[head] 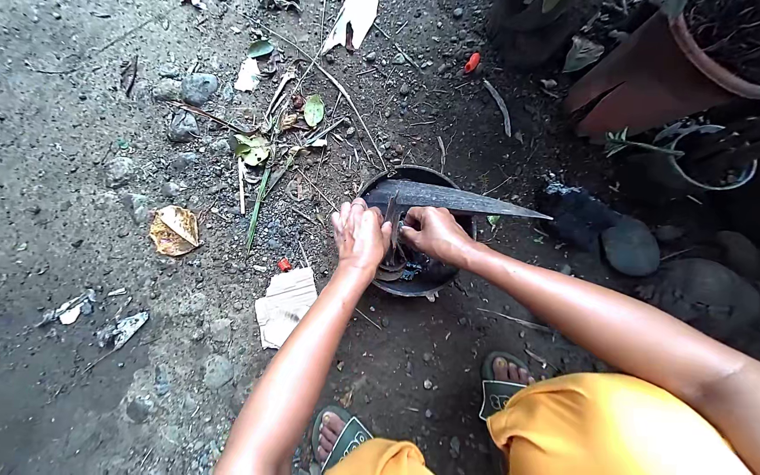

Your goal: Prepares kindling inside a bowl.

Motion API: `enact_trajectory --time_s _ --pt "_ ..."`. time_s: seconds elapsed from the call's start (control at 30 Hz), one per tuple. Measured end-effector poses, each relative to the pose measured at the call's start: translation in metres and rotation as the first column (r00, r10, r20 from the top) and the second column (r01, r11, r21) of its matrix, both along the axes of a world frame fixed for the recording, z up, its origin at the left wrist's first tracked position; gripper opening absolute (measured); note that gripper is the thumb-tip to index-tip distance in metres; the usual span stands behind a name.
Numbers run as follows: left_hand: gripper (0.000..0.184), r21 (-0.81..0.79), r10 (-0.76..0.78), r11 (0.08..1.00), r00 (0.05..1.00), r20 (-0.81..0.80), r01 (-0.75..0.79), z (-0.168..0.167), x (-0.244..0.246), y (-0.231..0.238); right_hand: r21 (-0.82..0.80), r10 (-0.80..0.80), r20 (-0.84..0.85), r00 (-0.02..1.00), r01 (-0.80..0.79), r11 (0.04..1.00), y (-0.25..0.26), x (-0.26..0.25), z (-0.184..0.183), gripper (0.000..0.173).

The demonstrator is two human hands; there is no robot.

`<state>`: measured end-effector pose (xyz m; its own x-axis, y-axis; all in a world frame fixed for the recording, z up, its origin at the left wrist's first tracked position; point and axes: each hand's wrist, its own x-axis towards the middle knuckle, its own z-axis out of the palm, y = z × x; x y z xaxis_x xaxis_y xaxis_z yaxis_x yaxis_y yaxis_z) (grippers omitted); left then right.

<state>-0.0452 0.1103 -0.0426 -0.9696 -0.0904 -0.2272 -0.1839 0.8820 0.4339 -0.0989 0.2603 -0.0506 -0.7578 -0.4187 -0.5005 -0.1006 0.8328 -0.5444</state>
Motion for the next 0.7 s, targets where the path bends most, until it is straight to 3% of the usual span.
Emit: enact_trajectory --time_s 0.2,0.33,0.43,0.53,0.6,0.7 --pt "0.024 0.0 0.082 0.997 0.993 -0.079 -0.082 0.004 0.003 -0.013 -0.061 -0.023 -0.06 0.998 0.02 0.998 0.002 0.006 -0.003 0.018" --pt "0.024 -0.058 0.02 0.998 0.979 -0.203 -0.033 -0.004 0.011 -0.009 0.035 0.066 -0.095 0.993 -0.063 0.997 0.005 0.007 -0.003 0.018" --pt "0.023 -0.081 0.013 0.996 0.97 -0.243 -0.034 -0.009 0.01 -0.007 0.071 0.002 -0.091 0.996 0.005 0.997 0.009 0.006 0.006 0.019" --pt "0.022 -0.073 0.035 0.996 0.968 -0.249 -0.055 -0.012 0.007 -0.006 -0.007 -0.058 -0.001 0.998 0.058 0.998 0.009 0.009 0.013 0.017" --pt "0.021 -0.085 0.003 0.996 0.965 -0.264 -0.026 -0.012 0.009 -0.006 -0.024 -0.023 0.075 0.997 0.024 0.999 0.004 0.015 0.013 0.016" --pt "0.022 -0.093 0.002 0.995 0.966 -0.258 -0.027 -0.012 0.009 -0.005 0.102 0.098 0.082 0.992 -0.106 0.989 -0.002 0.023 0.008 0.016"
